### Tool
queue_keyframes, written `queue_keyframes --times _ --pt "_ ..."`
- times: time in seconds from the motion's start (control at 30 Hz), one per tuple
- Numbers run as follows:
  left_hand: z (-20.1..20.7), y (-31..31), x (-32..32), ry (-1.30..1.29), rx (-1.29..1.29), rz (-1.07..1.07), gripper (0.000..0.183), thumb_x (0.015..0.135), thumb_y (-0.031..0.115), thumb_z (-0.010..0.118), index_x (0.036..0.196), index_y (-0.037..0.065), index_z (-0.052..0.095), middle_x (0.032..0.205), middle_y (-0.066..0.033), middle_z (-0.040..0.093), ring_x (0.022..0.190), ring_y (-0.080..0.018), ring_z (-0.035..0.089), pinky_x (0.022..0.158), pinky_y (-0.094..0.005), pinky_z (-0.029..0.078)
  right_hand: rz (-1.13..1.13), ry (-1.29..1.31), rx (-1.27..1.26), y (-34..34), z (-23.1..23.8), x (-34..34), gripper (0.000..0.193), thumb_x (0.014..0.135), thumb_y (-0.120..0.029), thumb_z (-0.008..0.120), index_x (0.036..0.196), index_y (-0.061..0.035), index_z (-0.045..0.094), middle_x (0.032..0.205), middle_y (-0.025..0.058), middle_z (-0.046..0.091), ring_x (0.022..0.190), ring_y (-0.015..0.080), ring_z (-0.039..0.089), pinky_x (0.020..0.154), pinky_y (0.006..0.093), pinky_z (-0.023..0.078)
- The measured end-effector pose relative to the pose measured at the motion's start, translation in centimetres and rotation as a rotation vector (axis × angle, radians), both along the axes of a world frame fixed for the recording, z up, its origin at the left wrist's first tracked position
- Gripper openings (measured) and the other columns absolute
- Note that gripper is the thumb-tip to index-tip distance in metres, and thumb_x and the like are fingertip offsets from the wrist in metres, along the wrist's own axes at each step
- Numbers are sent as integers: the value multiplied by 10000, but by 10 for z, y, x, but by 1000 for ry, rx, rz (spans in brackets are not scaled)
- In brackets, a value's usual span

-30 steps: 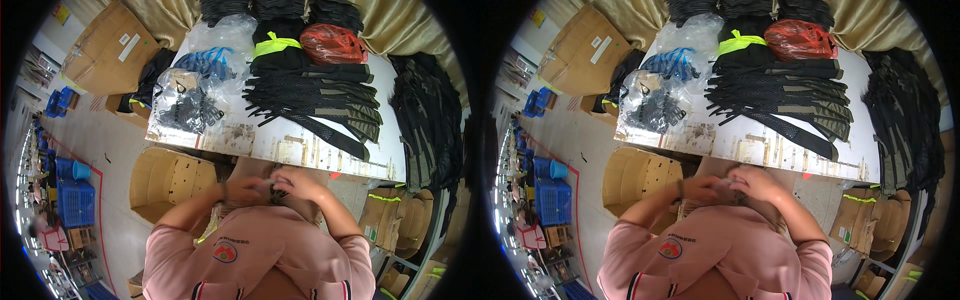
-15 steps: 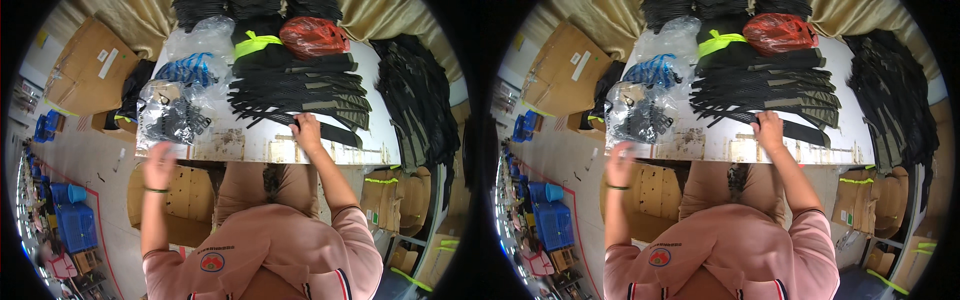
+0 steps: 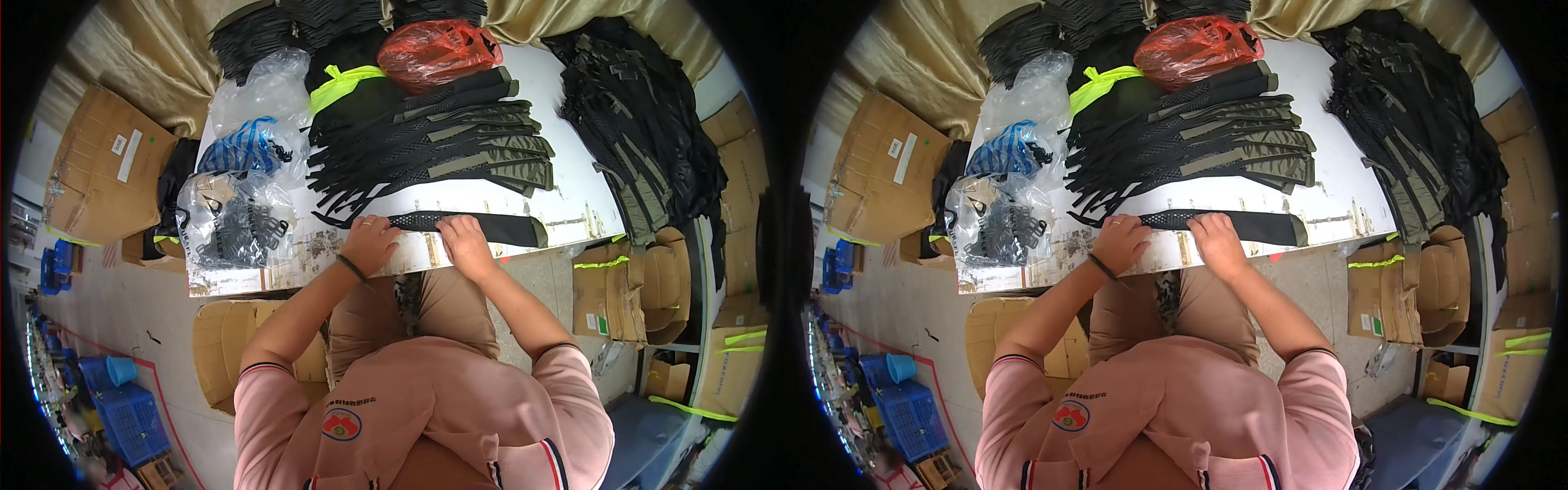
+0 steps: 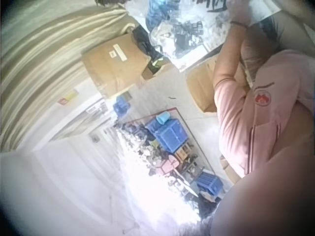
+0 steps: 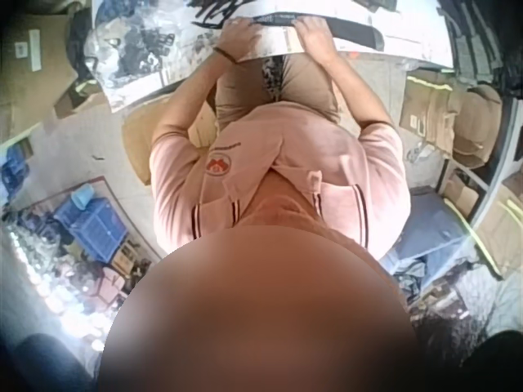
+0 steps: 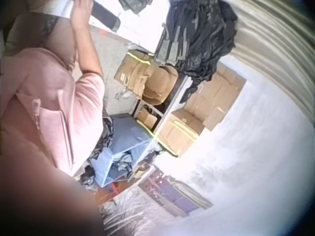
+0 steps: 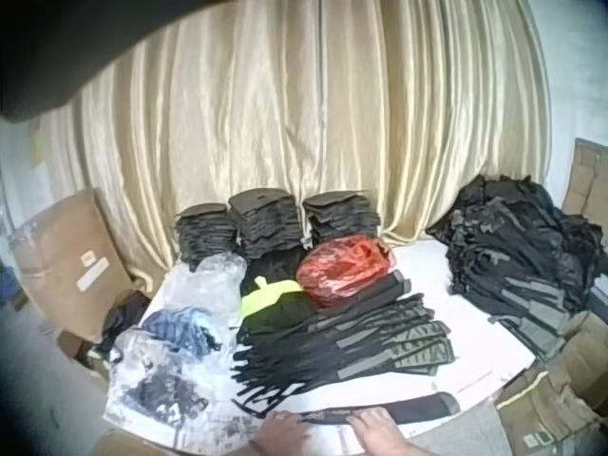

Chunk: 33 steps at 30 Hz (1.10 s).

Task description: Inspecting and organizing green textile straps and buckles on a workbench in a factory.

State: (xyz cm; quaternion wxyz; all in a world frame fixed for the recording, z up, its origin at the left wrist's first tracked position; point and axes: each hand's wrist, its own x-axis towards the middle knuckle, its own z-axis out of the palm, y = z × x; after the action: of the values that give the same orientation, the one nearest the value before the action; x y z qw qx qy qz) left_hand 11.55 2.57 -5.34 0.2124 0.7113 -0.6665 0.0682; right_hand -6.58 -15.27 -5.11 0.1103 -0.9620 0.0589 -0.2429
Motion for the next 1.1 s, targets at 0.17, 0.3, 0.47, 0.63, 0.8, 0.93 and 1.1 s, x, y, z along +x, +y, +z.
queue_keyframes --times 0.17,0.3,0.47,0.63,0.8,0.93,1.1 --pt "16 4 -3 64 23 58 389 739 250 687 1088 132 565 1010 -68 552 974 -269 528 852 -414 363 115 119 50 -24 32 10 297 752 -37 580 1048 -43 600 855 117 597 816 295 599 741 376 503" --pt "7 6 17 68 160 141 291 789 234 648 1055 126 596 929 -61 592 907 -255 563 827 -402 384 195 192 360 -55 55 4 201 811 -50 566 993 -115 621 748 155 629 680 343 614 633 418 502" --pt "29 34 44 629 493 104 163 898 203 560 989 75 606 696 -68 619 593 -205 575 583 -318 465 120 445 250 -87 68 1 193 822 -14 555 985 -95 618 819 166 646 730 345 618 656 400 484" --pt "56 48 33 1099 648 260 228 953 226 485 991 38 609 647 -40 598 483 -100 516 465 -233 422 14 407 -91 -75 45 8 179 792 -107 616 965 -62 620 970 131 647 951 309 594 786 397 475" --pt "31 55 35 1409 687 239 269 962 250 475 1027 23 602 641 -30 585 501 -76 518 466 -213 423 299 38 394 14 45 52 196 805 -154 643 972 -52 624 947 112 635 927 316 584 804 394 470" --pt "28 53 25 1454 492 300 254 940 253 517 1015 33 619 681 -14 589 517 -79 518 485 -211 423 315 288 561 36 19 71 166 824 -154 640 955 -52 634 920 124 649 841 301 612 748 371 485" --pt "26 70 10 1322 67 290 197 873 159 631 1018 26 633 741 -3 610 528 -73 531 490 -208 414 284 442 986 26 9 80 119 869 -135 612 909 -24 620 785 93 624 723 202 586 696 300 467"
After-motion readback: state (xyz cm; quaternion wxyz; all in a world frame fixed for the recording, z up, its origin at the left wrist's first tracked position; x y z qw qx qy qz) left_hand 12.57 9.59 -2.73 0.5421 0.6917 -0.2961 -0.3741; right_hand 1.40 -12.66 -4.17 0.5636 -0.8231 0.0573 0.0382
